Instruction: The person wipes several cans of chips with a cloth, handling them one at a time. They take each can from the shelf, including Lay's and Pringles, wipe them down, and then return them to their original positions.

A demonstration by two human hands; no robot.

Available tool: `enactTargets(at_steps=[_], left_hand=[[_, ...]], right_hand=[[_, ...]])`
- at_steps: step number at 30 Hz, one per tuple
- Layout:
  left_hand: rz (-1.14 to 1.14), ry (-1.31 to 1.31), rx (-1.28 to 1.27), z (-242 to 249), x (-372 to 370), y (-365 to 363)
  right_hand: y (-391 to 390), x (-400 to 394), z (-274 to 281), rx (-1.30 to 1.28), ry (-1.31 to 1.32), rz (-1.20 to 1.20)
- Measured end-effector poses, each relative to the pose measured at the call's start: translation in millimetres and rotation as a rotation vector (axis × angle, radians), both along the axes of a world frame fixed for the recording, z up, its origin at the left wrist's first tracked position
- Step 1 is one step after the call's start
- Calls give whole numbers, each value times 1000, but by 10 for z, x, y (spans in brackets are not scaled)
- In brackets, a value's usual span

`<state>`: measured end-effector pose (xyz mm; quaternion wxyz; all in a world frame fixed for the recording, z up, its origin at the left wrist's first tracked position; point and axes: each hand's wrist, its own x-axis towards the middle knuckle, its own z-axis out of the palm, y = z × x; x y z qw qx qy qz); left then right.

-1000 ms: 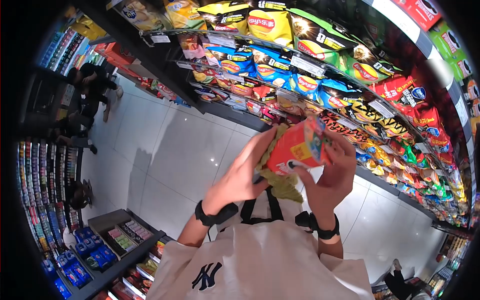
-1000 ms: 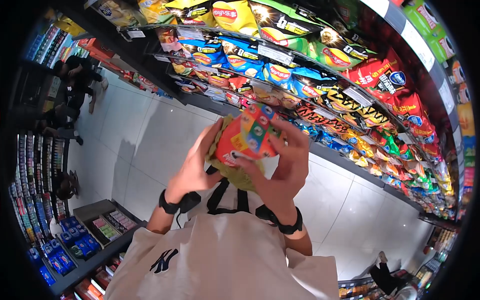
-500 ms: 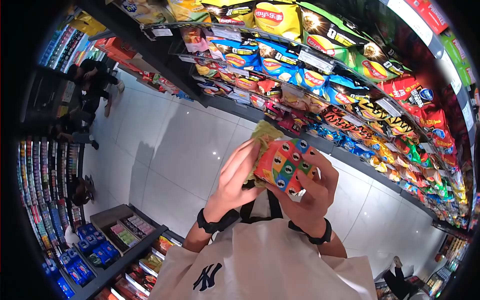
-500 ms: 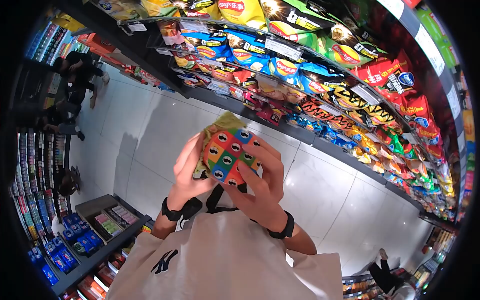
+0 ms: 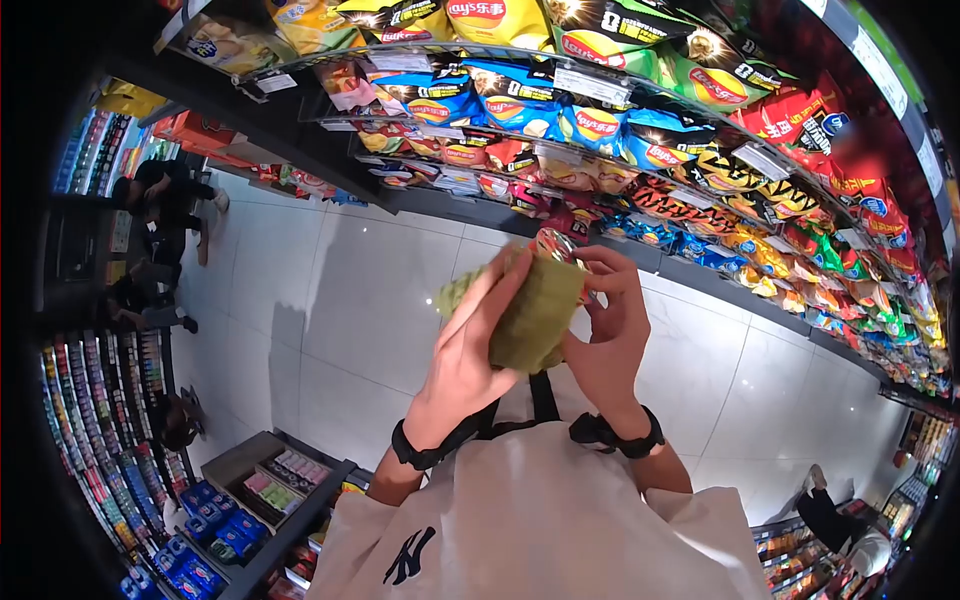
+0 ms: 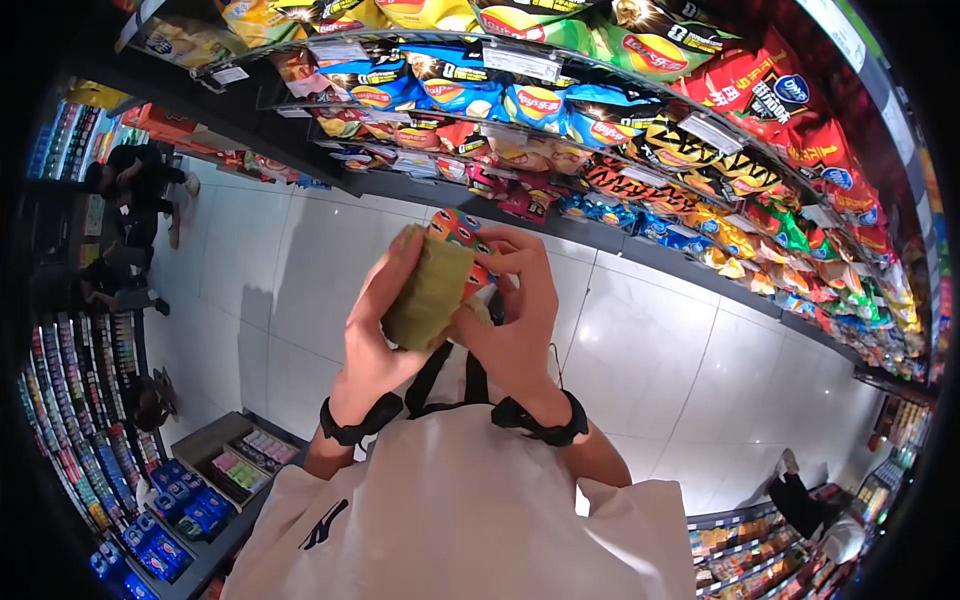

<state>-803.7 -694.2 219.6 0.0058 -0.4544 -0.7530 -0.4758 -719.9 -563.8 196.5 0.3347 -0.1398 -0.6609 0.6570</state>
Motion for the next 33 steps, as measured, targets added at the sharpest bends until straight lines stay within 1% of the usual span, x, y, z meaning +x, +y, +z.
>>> enactTargets(at_steps=[1, 2, 4, 6, 8, 9, 10, 12, 13, 15, 16, 17, 18, 19, 20, 21, 22, 24, 25, 26, 28, 29, 30, 32, 33], left_hand=[[9, 21, -98, 19, -12, 23], [4, 22, -101, 19, -2, 36], [80, -184, -141, 12, 21, 64], [89, -230, -178, -71, 23, 55], [50, -421, -135, -84, 0, 58], [44, -422, -137, -60, -61, 53], [-95, -582, -302, -15, -176, 37], [-242, -737, -470, -71, -302, -57], [-441, -979, -306, -256, -338, -126], [-792, -1377, -230, -578, -470, -232], [-657, -1683, -116, -786, -299, -380], [-488, -1965, 41, -994, -128, -528], [-409, -2058, 98, -991, -64, -490], [-325, -2145, 162, -988, -1, -452], [-520, -2070, 146, -835, -23, -322], [-617, -2028, 136, -704, -66, -227], [-712, -1980, 130, -572, -110, -131], [-588, -1035, -22, -422, -194, 12], [-549, -1016, -193, -447, -251, 52], [-552, -1017, -193, -389, -224, 94], [-117, -747, -218, -217, -118, 198], [-89, -680, -145, -246, -83, 204], [-89, -679, -144, -315, -80, 179], [-224, -770, -23, -441, -109, 131], [-226, -769, -26, -454, -126, 131]], right_hand=[[1, 7, 13, -70, -5, 20], [-1, 13, 29, -141, -11, 38], [-39, 0, 52, -99, 16, 27], [-42, 9, 77, -57, 40, 19], [22, 18, 113, 190, 5, 65], [79, 3, 172, 269, 2, 96], [152, -1, 191, 269, 0, 89], [296, 2, 202, 275, -7, 363], [334, -5, 179, 275, -8, 358], [374, -7, 117, -18, 161, 656], [370, -14, 124, -18, 160, 655], [361, -26, 139, -138, 210, 695], [357, -25, 149, -259, 258, 733], [367, -16, 152, -258, 255, 732], [382, -10, 156, -272, 259, 653], [400, -8, 161, -284, 265, 574], [433, 5, 152, -281, 266, 573], [506, 57, 119, 34, 182, 446], [511, 78, 125, 168, 123, 383], [495, 90, 112, 169, 121, 380], [416, 79, 55, 281, 50, 268], [368, 61, 52, 257, 68, 247], [338, 41, 80, 257, 69, 246], [314, 6, 187, 314, 83, 139], [312, 17, 199, 314, 84, 135]])
